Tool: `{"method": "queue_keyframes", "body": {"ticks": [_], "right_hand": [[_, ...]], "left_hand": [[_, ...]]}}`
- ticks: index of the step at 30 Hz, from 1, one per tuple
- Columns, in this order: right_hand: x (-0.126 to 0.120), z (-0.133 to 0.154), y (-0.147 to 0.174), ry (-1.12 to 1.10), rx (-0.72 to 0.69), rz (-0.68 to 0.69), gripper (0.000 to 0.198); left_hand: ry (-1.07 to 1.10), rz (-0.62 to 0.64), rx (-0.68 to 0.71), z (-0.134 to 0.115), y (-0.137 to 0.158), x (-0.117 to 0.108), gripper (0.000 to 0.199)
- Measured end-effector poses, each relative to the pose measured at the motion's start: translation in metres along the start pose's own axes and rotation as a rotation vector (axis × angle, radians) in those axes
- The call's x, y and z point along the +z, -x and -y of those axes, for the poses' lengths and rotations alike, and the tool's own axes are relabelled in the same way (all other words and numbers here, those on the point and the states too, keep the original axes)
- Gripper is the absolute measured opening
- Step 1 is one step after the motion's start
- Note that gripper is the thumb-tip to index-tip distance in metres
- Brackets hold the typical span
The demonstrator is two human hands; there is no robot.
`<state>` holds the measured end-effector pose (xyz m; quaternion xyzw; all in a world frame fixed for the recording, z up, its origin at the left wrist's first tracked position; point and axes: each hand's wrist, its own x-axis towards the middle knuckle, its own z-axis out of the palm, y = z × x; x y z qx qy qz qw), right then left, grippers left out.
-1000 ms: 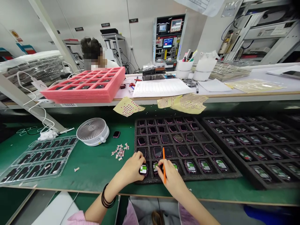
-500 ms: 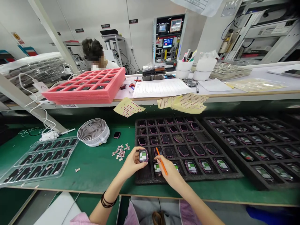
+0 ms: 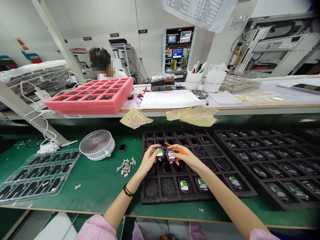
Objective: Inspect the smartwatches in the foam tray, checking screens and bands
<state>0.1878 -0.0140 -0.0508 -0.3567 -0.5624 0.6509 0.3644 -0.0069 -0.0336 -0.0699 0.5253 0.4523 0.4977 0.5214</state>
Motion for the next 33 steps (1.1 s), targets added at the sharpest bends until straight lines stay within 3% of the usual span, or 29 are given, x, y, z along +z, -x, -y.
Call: {"method": "queue_keyframes", "body": {"ticks": [3, 13, 33], "right_hand": [[0.0, -0.01, -0.006, 0.005, 0.012, -0.08, 0.03], [-0.004, -0.012, 0.006, 0.032, -0.104, 0.031, 0.034], [0.0, -0.008, 0.011, 0.034, -0.093, -0.048, 0.028]], "left_hand": [[0.005, -0.04, -0.009, 0.004, -0.002, 0.005, 0.039], [0.045, -0.002, 0.024, 0.005, 0.011, 0.011, 0.04], [0.011, 0.037, 0.048, 0.007, 0.015, 0.012, 0.038]]}}
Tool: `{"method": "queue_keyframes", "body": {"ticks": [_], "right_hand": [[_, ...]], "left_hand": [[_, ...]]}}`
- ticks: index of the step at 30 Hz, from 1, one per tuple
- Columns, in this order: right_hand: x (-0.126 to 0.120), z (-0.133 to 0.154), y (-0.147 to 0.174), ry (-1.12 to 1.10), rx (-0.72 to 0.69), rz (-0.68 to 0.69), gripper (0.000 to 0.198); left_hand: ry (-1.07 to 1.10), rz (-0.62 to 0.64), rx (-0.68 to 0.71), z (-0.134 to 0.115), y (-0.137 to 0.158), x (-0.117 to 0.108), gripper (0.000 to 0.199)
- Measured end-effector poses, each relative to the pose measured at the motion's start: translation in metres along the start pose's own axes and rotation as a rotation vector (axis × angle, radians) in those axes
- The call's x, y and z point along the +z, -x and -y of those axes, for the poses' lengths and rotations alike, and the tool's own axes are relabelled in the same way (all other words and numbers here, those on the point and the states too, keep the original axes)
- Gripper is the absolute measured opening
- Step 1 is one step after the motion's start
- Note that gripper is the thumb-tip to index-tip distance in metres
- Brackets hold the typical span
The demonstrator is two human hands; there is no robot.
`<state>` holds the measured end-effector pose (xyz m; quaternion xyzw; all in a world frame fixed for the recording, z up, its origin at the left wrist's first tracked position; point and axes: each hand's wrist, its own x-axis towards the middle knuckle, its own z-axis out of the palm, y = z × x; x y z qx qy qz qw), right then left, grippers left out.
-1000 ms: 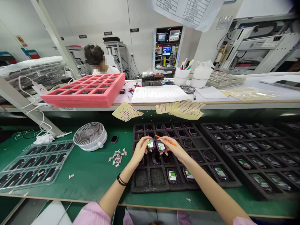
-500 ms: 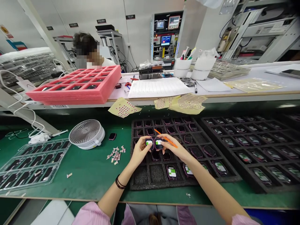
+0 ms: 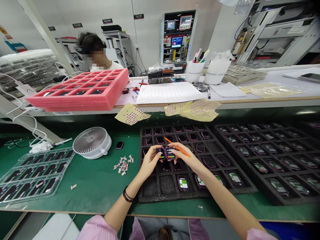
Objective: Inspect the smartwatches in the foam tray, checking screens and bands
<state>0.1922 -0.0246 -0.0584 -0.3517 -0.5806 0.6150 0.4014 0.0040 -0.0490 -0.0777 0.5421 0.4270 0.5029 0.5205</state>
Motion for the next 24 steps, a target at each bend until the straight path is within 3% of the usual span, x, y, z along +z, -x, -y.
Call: {"method": "queue_keyframes", "body": {"ticks": [6, 14, 24], "right_hand": [[-0.002, -0.009, -0.003, -0.084, 0.016, 0.022, 0.053], [-0.003, -0.008, -0.003, -0.066, -0.005, -0.021, 0.051], [0.0, -0.007, -0.003, -0.022, -0.079, 0.03, 0.043]], "left_hand": [[0.01, -0.018, -0.01, -0.003, -0.001, -0.001, 0.041], [0.081, -0.031, -0.008, -0.001, -0.003, -0.001, 0.046], [0.028, -0.031, 0.043, 0.007, -0.001, -0.002, 0.044]]}}
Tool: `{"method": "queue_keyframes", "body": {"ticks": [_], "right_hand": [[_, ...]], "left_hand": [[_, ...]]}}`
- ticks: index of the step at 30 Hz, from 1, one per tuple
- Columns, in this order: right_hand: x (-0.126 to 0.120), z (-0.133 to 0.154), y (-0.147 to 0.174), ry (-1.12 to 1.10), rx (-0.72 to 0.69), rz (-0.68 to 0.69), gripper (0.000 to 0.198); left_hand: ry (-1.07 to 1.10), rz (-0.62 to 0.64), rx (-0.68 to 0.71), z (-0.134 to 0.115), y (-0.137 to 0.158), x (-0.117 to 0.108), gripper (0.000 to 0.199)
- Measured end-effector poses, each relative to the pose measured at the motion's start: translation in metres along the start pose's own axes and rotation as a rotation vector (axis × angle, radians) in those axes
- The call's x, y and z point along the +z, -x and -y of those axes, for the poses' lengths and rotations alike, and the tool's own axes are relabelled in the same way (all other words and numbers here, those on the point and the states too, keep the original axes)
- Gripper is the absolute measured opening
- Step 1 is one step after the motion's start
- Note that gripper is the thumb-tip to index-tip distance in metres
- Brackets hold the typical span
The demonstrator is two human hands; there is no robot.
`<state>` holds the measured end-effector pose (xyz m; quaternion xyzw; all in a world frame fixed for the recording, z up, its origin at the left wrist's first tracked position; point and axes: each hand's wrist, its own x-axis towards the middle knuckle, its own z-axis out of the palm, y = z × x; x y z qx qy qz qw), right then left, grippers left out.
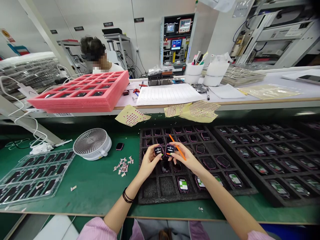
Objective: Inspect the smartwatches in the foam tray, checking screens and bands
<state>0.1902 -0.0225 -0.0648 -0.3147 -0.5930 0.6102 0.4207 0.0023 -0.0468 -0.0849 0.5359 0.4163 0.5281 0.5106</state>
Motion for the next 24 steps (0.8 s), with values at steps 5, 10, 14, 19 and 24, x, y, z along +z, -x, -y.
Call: {"method": "queue_keyframes", "body": {"ticks": [5, 10, 14, 19, 24], "right_hand": [[-0.0004, 0.0015, 0.0013, 0.023, 0.009, -0.011, 0.04], [-0.0006, 0.0025, 0.0026, 0.049, 0.032, -0.031, 0.038], [-0.0005, 0.0001, 0.0021, 0.049, 0.034, -0.063, 0.036], [0.0003, 0.0, 0.002, 0.052, 0.028, -0.075, 0.033], [0.0016, 0.0009, 0.0008, 0.028, 0.029, -0.113, 0.028]], "left_hand": [[-0.043, 0.001, 0.0, -0.0037, 0.0007, 0.0002, 0.044], [-0.09, -0.02, -0.004, -0.0078, 0.0013, 0.0014, 0.043], [-0.042, -0.024, 0.001, -0.0075, 0.0005, 0.0016, 0.041], [-0.032, -0.028, 0.003, -0.0071, -0.0004, 0.0014, 0.041], [-0.039, -0.038, 0.01, -0.0086, -0.0002, 0.0026, 0.039]]}}
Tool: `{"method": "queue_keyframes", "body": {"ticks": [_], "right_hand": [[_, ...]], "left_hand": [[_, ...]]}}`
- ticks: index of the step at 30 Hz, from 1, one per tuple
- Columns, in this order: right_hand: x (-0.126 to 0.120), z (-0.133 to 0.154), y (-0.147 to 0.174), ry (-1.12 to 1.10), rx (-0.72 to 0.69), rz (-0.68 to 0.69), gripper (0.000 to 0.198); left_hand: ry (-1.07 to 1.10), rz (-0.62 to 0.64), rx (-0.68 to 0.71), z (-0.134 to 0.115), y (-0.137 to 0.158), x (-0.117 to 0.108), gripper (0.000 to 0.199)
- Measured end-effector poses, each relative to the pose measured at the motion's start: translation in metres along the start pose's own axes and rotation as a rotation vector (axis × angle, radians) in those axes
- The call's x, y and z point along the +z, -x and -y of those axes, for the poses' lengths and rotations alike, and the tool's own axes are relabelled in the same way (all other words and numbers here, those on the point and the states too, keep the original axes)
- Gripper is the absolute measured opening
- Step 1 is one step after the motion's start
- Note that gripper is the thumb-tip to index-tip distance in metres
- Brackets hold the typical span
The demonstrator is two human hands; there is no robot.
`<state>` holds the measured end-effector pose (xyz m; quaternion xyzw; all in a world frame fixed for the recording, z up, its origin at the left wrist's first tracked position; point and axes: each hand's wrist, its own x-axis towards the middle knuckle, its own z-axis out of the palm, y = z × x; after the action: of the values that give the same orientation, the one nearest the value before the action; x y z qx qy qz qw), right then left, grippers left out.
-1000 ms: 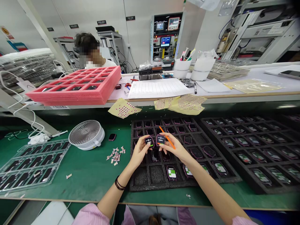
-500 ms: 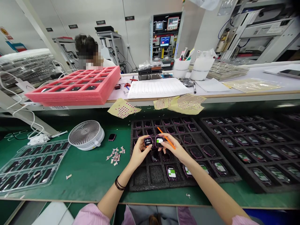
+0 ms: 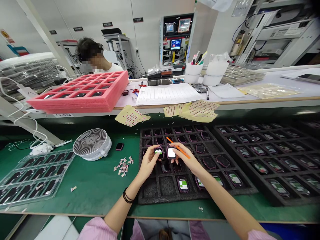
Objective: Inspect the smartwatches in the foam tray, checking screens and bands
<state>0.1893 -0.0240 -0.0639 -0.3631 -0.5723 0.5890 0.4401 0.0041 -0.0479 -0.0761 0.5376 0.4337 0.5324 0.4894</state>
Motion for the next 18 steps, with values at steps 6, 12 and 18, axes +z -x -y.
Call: {"method": "queue_keyframes", "body": {"ticks": [6, 12, 18], "right_hand": [[-0.002, -0.005, -0.001, 0.031, 0.011, 0.01, 0.022], [-0.002, -0.004, 0.0, 0.022, -0.005, 0.059, 0.027], [-0.004, -0.003, 0.001, 0.008, 0.001, 0.129, 0.038]], "left_hand": [[-0.08, -0.029, -0.025, -0.005, 0.001, -0.002, 0.035], [-0.054, 0.012, 0.019, 0.0, 0.0, -0.004, 0.038], [-0.037, 0.043, -0.003, 0.007, -0.001, -0.003, 0.047]]}}
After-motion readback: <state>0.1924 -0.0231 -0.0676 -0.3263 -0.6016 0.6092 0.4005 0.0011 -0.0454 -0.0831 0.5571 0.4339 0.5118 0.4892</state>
